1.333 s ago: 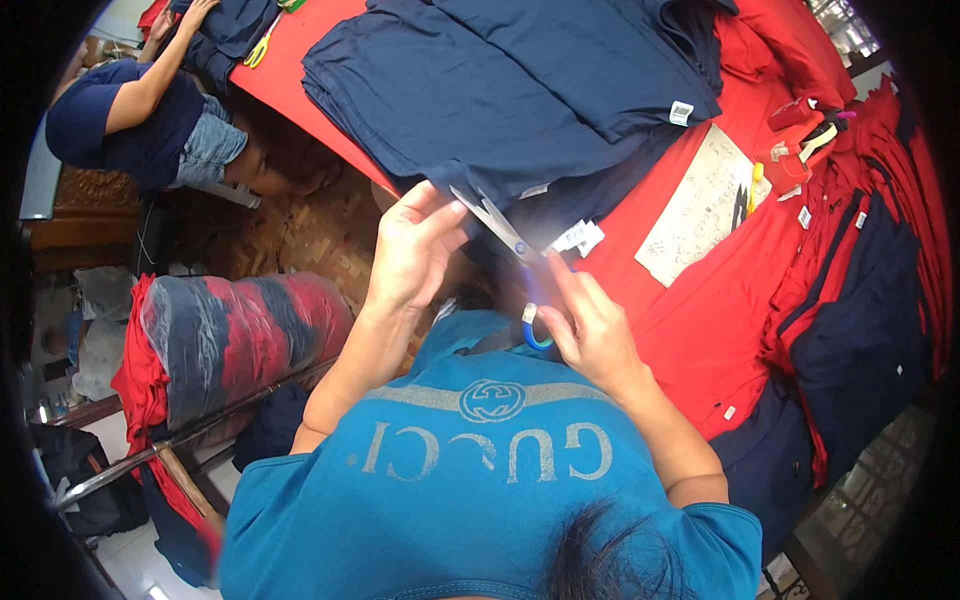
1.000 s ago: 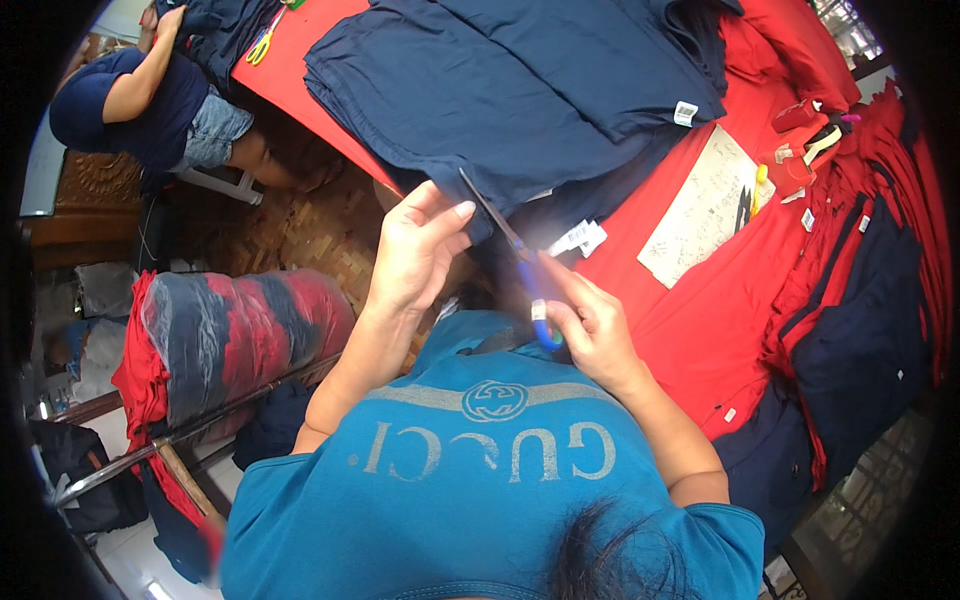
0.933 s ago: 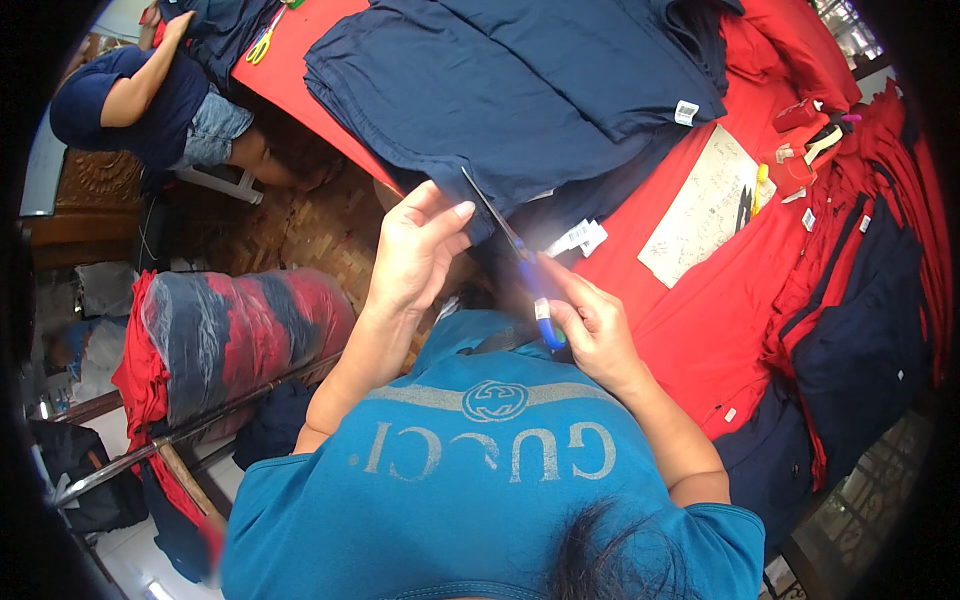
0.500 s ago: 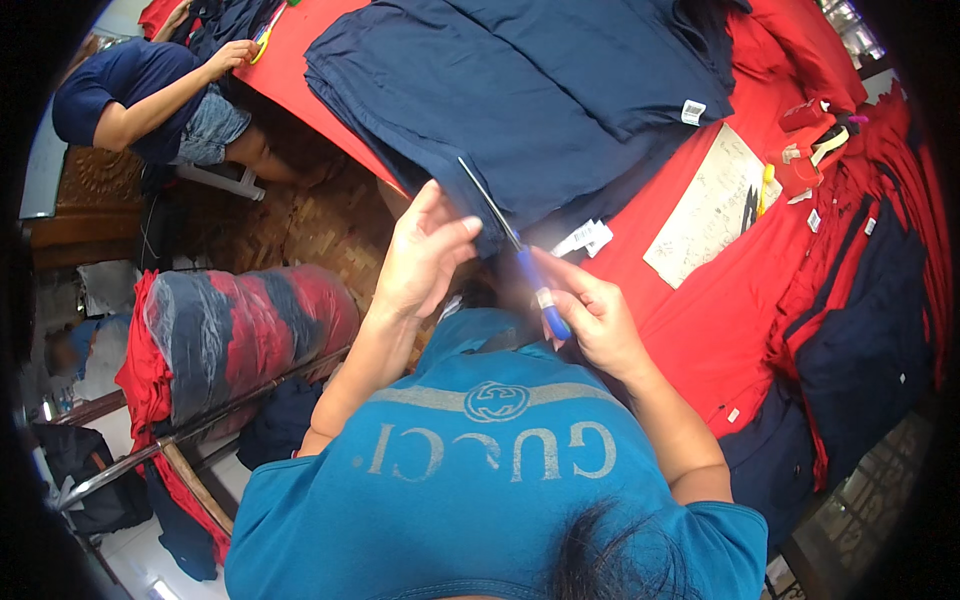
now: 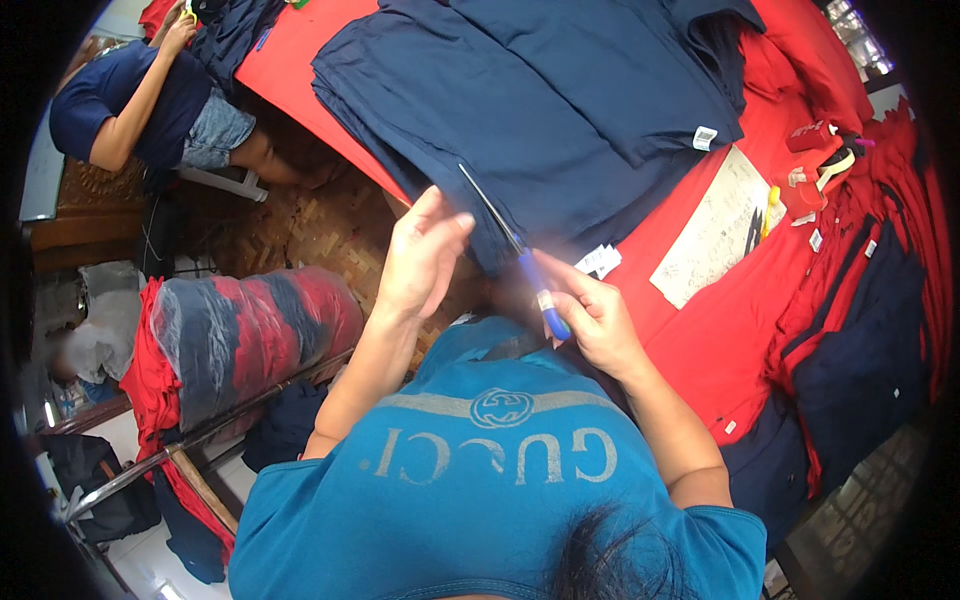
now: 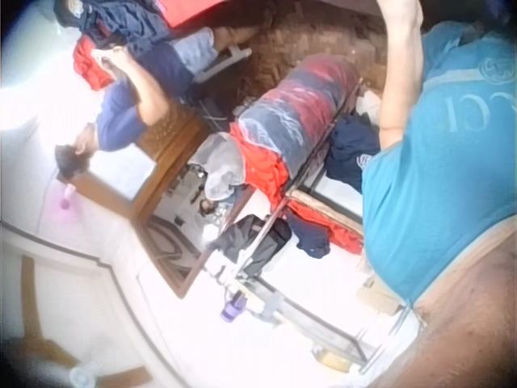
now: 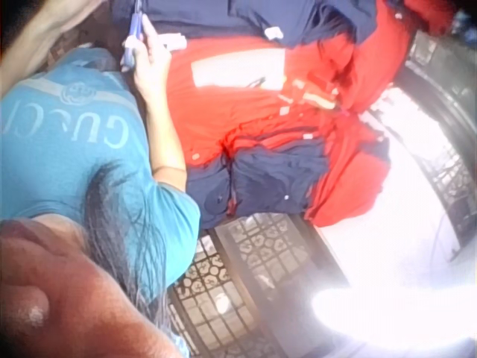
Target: The person writes on a piece of paper, then picks up a red t-shirt, folds it, and writes on its tag with a pink marker. They repeat this process with a dark blue t-shirt, folding it and writing on the tag. Finally, they use scissors to cut the tag off the blue t-shirt.
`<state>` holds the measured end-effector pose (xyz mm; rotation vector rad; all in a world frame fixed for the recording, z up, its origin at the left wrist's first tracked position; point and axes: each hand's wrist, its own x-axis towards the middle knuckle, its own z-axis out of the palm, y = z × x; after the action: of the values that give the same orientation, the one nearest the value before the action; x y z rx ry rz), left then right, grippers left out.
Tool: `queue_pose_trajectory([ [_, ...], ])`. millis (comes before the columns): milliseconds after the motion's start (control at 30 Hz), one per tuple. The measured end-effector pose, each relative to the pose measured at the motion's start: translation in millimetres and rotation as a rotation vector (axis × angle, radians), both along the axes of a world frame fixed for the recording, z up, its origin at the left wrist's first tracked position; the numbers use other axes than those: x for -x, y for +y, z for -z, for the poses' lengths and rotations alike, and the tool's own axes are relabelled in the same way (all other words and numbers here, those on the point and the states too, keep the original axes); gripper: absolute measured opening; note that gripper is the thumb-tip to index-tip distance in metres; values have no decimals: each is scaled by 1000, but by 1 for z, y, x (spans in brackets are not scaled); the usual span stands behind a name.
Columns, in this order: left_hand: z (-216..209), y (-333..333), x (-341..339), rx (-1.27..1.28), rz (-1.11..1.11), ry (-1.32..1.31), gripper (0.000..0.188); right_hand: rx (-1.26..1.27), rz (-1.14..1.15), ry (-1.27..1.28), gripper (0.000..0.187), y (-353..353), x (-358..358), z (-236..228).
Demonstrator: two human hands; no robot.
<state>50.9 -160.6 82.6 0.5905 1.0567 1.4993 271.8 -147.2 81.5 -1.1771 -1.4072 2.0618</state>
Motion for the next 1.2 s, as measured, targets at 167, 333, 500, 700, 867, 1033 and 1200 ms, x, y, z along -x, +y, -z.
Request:
queue_pose_trajectory([
  [167,-1,8,11,19,22,49,23,-386,-35,-23,55,4,10,6],
  [333,-8,9,14,31,44,27,21,-140,29,12,53,13,24,-2],
  [500,3,18,28,9,-42,-21,17,-108,-4,-32,51,15,26,-3],
  [700,-4,18,32,-17,12,14,26,-438,-48,-22,48,25,42,-5],
  [867,-3,21,37,-11,-12,-27,29,-48,-8,-23,48,30,44,-7],
  [1033,1,29,50,-3,-31,-3,23,-302,-46,-53,49,31,48,0],
  [1200,1,27,54,-10,30,57,31,-397,-48,-13,51,42,60,5],
])
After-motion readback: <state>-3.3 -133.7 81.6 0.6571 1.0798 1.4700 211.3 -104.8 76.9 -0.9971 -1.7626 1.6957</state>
